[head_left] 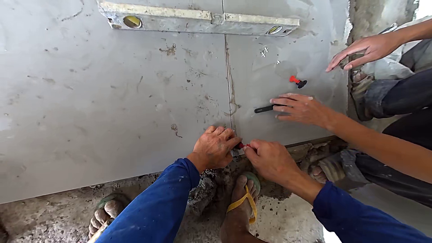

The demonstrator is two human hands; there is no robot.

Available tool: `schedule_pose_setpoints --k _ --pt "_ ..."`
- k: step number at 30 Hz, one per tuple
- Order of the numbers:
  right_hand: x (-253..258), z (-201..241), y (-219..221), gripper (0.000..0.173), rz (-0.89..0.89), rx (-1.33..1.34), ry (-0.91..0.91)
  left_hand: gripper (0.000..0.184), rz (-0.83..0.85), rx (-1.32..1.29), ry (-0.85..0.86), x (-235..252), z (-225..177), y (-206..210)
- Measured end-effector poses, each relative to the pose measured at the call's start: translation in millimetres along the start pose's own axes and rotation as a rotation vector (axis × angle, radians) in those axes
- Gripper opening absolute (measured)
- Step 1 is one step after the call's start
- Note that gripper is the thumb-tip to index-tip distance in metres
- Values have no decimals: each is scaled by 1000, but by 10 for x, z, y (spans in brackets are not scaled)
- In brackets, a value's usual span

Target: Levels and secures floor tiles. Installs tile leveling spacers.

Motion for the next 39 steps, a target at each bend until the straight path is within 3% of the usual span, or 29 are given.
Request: schedule_pose_setpoints --k 5,10,13,20,25,28,31,34,39 --pt "65 -170 113 39 165 191 137 51 -37 -52 -26 2 36 -26" --pt "42 -378 343 30 274 592 302 50 -104 -153 -50 -15 75 -109" --pt "-8 -438 408 27 329 693 335 50 -115 -188 -55 -22 84 -138" --pt "-87 -405 392 20 319 848 215 45 -146 -307 -53 -43 97 -211" --pt "-161 -397 354 17 325 893 170 56 39 -396 -40 -10 26 -202" --pt "-176 -374 308 16 291 905 125 49 147 -545 -59 21 -32 -167" --pt "-192 -353 218 13 194 848 36 38 100 -643 -54 34 -62 -165" --pt "-220 -360 218 17 192 881 37 35 45 -658 -32 31 -85 -186" --pt "-359 -339 453 41 431 1242 323 35 13 -665 2 47 -165 -224"
Point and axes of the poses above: each hand's wrist, its own x-axis towards the middle knuckle, its own y-axis out of the palm, z = x × y, the point moved 9 cm from there along x, towards the middle knuckle, and after that the axes turned 8 degrees about -x, right-handed, at the moved point
